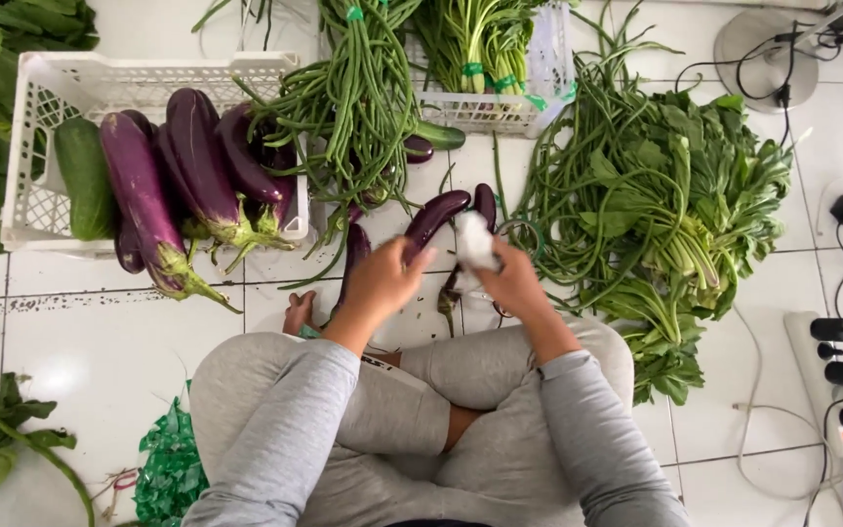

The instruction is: The person is preparing various vegetables for sale by bundling long beans with rubber bands, trimming the ends of leafy greens with scissors, and wiping eggplants clean with a cloth.

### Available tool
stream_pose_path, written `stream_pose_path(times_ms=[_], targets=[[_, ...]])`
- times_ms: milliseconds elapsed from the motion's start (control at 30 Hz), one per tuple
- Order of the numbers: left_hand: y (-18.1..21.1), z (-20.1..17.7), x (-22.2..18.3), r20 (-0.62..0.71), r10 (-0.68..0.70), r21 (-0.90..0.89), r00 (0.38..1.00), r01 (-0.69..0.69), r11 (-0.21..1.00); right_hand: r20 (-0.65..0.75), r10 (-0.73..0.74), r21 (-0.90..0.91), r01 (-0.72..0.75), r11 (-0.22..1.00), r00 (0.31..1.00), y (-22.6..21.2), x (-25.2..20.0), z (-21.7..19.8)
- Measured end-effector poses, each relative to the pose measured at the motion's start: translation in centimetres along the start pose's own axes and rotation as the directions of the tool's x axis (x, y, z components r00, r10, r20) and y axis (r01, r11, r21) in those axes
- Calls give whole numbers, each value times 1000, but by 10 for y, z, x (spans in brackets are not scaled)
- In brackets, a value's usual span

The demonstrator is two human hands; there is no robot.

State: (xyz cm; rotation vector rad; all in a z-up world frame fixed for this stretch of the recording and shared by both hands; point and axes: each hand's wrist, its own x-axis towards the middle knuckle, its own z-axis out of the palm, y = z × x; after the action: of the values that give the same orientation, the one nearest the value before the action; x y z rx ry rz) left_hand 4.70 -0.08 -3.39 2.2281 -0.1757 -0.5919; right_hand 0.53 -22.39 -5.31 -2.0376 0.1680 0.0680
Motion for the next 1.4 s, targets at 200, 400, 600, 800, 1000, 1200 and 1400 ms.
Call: stream_pose_path(times_ms=[200, 400, 600, 800, 1000, 1200, 1400], targets=[[-64, 32, 39, -141, -258, 547, 956, 292, 784, -60, 139, 49, -136, 989, 988, 34, 17, -14], [-87, 40, 55, -86, -361, 403, 929, 363, 840, 2, 128, 28, -128, 991, 992, 45, 20, -13], [-49, 6, 21, 55, -253, 12, 966, 253, 968, -35, 193, 89, -189, 978, 981, 43, 14, -12], [-27, -8, -4, 112, -45, -673, 993, 110, 731, -82, 96, 28, -94, 995, 992, 44, 18, -10], [-30, 27, 40, -37, 129, -929, 991, -82, 361, -235, -476, -94, 468, 879, 847, 17, 7, 15], [-75, 81, 93, -107, 322, -868, 941, -246, 431, -151, -691, -178, 669, 722, 707, -8, 12, 90], [0, 8, 41, 79, 292, -927, 953, -37, 374, -134, -685, -403, 592, 698, 716, 14, 38, 71]])
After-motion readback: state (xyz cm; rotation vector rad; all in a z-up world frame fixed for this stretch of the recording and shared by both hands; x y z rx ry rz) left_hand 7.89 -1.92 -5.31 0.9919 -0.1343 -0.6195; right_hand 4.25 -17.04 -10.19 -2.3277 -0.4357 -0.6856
